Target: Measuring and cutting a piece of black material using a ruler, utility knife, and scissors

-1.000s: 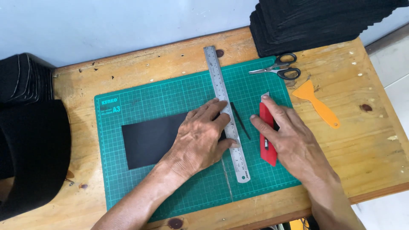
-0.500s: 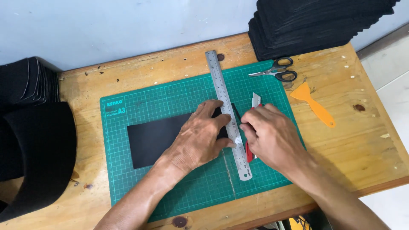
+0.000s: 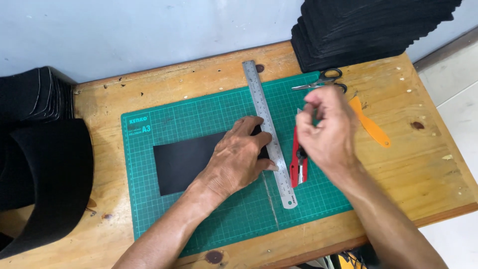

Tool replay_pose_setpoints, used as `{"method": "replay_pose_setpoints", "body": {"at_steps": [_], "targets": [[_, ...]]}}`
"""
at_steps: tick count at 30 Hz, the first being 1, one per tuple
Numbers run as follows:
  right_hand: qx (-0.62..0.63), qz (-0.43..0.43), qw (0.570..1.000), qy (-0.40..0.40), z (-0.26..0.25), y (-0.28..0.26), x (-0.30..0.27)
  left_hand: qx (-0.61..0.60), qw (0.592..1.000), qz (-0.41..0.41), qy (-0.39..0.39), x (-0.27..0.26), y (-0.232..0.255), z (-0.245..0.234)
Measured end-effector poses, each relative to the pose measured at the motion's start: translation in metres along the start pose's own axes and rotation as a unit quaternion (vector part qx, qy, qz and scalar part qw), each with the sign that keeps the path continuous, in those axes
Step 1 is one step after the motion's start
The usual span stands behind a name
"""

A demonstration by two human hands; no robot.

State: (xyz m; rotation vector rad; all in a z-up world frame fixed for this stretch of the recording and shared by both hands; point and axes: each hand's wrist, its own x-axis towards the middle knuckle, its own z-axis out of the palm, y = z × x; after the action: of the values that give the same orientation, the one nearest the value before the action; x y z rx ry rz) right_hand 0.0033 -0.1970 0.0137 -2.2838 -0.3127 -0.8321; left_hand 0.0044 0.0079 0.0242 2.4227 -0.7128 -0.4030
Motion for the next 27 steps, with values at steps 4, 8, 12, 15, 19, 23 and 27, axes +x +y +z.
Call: {"method": "replay_pose_setpoints", "body": {"at_steps": [4, 8, 12, 15, 19, 23, 27], "targets": [[0.010, 0.084, 0.994, -0.066, -0.060, -0.017, -0.007, 0.031, 0.992, 0.102, 0.062, -0.001, -0.018, 0.009], [-0.387, 0.176, 0.875, -0.229, -0.098, 0.004, -0.049, 0.086, 0.987, 0.063, 0.124, -0.002, -0.019, 0.012], [-0.202, 0.231, 0.910, -0.279, -0.089, -0.029, -0.059, 0.137, 0.981, 0.022, 0.139, 0.001, -0.023, 0.019], [-0.106, 0.155, 0.954, -0.234, -0.050, -0.052, -0.074, 0.103, 0.987, 0.000, 0.119, 0.007, -0.027, 0.017], [-0.144, -0.021, 0.963, -0.228, -0.021, -0.050, -0.083, 0.042, 0.995, -0.061, 0.061, 0.015, -0.030, 0.011], [-0.214, -0.018, 0.943, -0.256, -0.019, -0.045, -0.072, -0.011, 0.992, -0.124, 0.030, 0.017, -0.026, -0.004], [-0.227, 0.035, 0.938, -0.260, -0.017, -0.034, -0.061, -0.064, 0.993, -0.093, -0.023, 0.014, -0.036, -0.019]]}}
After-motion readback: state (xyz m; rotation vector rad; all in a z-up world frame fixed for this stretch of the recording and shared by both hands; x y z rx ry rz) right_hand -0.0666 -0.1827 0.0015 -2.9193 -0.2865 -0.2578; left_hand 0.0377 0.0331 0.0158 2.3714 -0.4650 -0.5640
